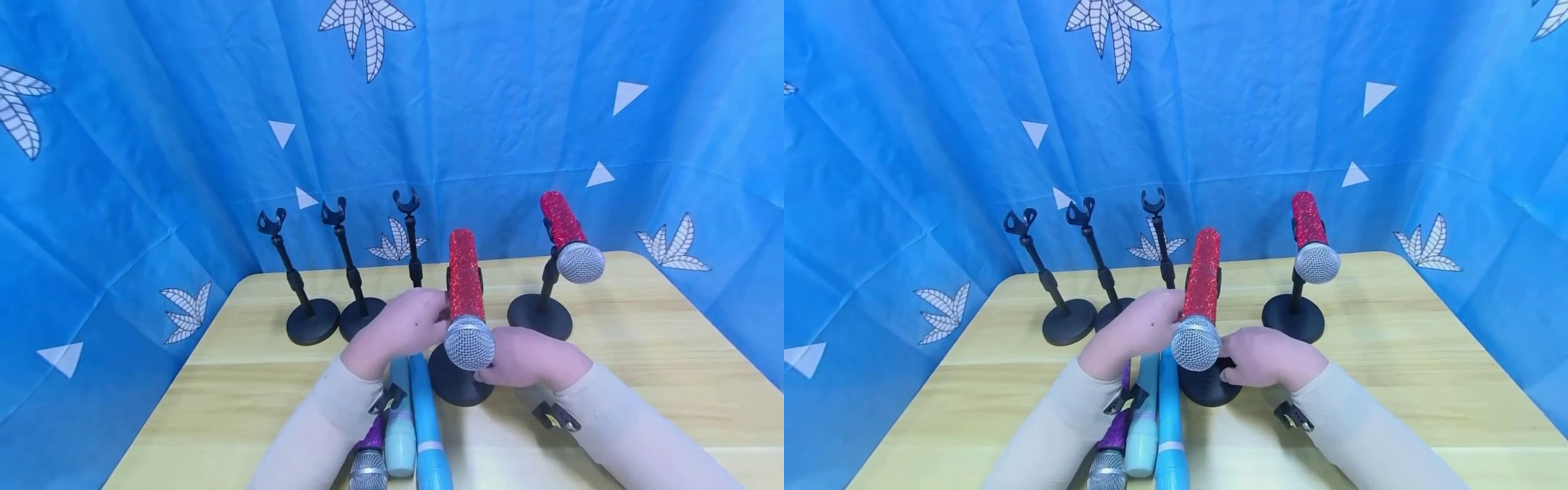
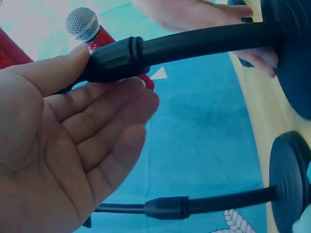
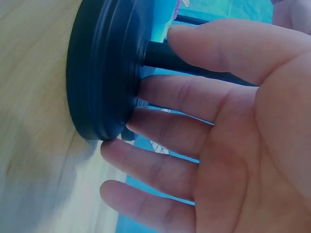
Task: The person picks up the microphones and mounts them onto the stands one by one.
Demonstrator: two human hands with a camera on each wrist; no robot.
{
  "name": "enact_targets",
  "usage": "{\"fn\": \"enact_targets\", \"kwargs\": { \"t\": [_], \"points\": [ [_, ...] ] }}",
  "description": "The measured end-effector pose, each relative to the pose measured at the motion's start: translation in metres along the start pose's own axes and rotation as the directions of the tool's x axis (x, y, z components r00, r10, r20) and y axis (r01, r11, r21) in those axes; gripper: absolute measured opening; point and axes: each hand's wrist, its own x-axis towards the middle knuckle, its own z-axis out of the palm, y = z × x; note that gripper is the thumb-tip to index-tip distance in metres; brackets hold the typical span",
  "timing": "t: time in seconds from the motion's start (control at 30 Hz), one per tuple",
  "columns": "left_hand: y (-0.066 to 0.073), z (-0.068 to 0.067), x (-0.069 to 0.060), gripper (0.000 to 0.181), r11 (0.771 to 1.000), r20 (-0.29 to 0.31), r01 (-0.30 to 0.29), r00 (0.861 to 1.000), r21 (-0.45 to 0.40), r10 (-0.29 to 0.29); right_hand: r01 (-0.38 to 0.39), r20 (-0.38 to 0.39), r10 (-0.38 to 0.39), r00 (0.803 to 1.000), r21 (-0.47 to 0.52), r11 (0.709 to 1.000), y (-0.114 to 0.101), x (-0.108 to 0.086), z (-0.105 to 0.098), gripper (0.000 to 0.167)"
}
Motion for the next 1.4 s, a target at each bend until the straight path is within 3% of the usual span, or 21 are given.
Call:
{"fn": "enact_targets", "kwargs": {
  "t": [0.1, 0.27, 0.37, 0.47, 0.57, 0.67, 0.77, 0.87, 0.97, 1.1, 1.4],
  "points": [
    [-0.001, 0.0, -0.005, 0.021, 0.992, 0.032, -0.006, 0.999, 0.126, 0.002, 0.036, -0.003, -0.036, 0.999, -0.022, 0.999, -0.003, -0.003, -0.001, 0.015],
    [-0.002, 0.003, -0.018, 0.018, 0.942, 0.143, -0.099, 0.988, 0.32, 0.056, 0.065, -0.035, -0.067, 0.997, -0.067, 0.996, -0.009, -0.012, -0.007, 0.017],
    [-0.004, 0.008, -0.027, 0.029, 0.916, 0.252, -0.145, 0.967, 0.374, 0.05, 0.089, -0.04, -0.093, 0.995, -0.079, 0.993, -0.015, -0.019, -0.011, 0.018],
    [-0.005, 0.016, -0.035, 0.039, 0.896, 0.353, -0.189, 0.935, 0.401, 0.039, 0.148, -0.04, -0.152, 0.988, -0.084, 0.985, -0.023, -0.025, -0.012, 0.018],
    [-0.004, 0.023, -0.04, 0.052, 0.883, 0.424, -0.209, 0.905, 0.42, 0.013, 0.201, -0.031, -0.205, 0.978, -0.102, 0.974, -0.028, -0.028, -0.011, 0.024],
    [0.0, 0.03, -0.043, 0.068, 0.879, 0.477, -0.2, 0.878, 0.433, -0.035, 0.206, -0.012, -0.21, 0.978, -0.145, 0.968, -0.032, -0.028, -0.007, 0.025],
    [0.003, 0.036, -0.045, 0.08, 0.873, 0.498, -0.193, 0.865, 0.448, -0.065, 0.209, -0.002, -0.215, 0.977, -0.222, 0.952, -0.035, -0.027, -0.003, 0.023],
    [0.006, 0.039, -0.046, 0.089, 0.849, 0.506, -0.211, 0.86, 0.485, -0.076, 0.211, -0.004, -0.221, 0.975, -0.287, 0.934, -0.037, -0.025, -0.001, 0.023],
    [0.009, 0.038, -0.042, 0.092, 0.838, 0.519, -0.214, 0.85, 0.501, -0.093, 0.207, -0.016, -0.223, 0.975, -0.313, 0.927, -0.037, -0.024, -0.001, 0.023],
    [0.012, 0.036, -0.032, 0.092, 0.838, 0.535, -0.188, 0.833, 0.513, -0.141, 0.171, -0.015, -0.184, 0.983, -0.3, 0.939, -0.034, -0.02, -0.002, 0.023],
    [0.013, 0.037, 0.005, 0.072, 0.834, 0.559, -0.157, 0.804, 0.528, -0.202, 0.047, 0.03, -0.042, 0.999, -0.227, 0.973, -0.023, -0.01, -0.007, 0.019]
  ]
}}
